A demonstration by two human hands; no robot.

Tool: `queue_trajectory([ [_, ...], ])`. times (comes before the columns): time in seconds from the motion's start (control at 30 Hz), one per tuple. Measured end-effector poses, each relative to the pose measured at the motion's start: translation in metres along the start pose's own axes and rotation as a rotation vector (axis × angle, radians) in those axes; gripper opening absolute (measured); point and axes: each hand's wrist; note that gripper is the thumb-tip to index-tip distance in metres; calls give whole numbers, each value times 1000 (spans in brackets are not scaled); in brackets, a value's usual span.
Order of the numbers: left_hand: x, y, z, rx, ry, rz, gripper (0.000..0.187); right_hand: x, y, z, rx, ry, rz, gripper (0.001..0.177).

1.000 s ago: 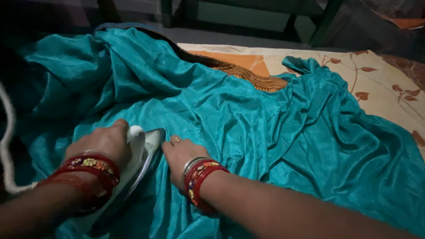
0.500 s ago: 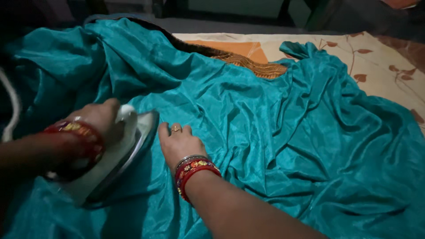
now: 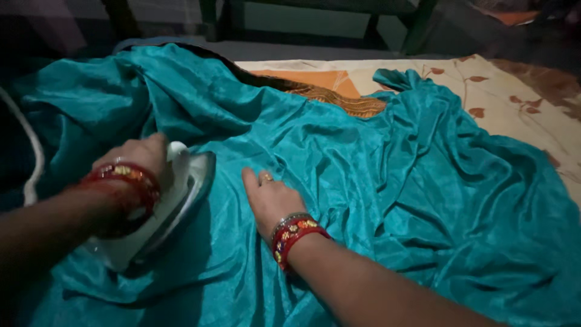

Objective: The person irons a teal garment laid out on a patterned surface. They use a white electric iron in the right hand and smooth the fabric with the left hand, moving the iron back and forth over different sections of the cloth.

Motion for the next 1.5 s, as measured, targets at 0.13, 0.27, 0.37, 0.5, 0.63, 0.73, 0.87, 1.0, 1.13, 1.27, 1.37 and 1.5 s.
queue_trajectory([
  [0.13,5,-3,1,-26,-70,-25,58,2,-6,4,23,88,-3,45],
  [0.27,3,28,-4,-54,-56,-129,55,9,-5,16,-67,185,-67,59],
  [0.37,-3,50,7,-51,-177,-240,59,14,2,19,-144,172,-108,66],
  [0.5,-4,60,15,-76,-162,-188,42,11,5,14,-182,138,-51,67],
  [0.63,11,35,13,-88,-82,-183,47,-2,2,10,-252,67,-21,41],
  [0.73,12,8,18,-72,-36,-63,51,-7,-5,8,-320,86,-94,31],
  [0.87,7,-7,23,-88,-15,6,55,-5,-6,4,-330,104,-195,35],
  [1.0,3,20,24,-161,-67,-162,56,-9,1,5,-244,129,-82,27],
  [1.13,-11,51,45,-136,-223,-195,51,-17,5,7,-229,139,1,29],
  [1.27,-2,49,49,-183,-235,-172,56,-21,9,7,-280,49,54,29],
  [1.37,9,32,51,-110,-81,-188,58,-24,9,9,-311,21,55,29],
  [1.5,13,-1,55,-119,-3,-88,58,-28,7,14,-341,15,81,33],
])
Point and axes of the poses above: each hand's wrist, its own y-axis away from the middle knuckle, its own x-axis out of the back of the hand, z = x × y, and after that the axes turned 4 degrees about x, right-handed
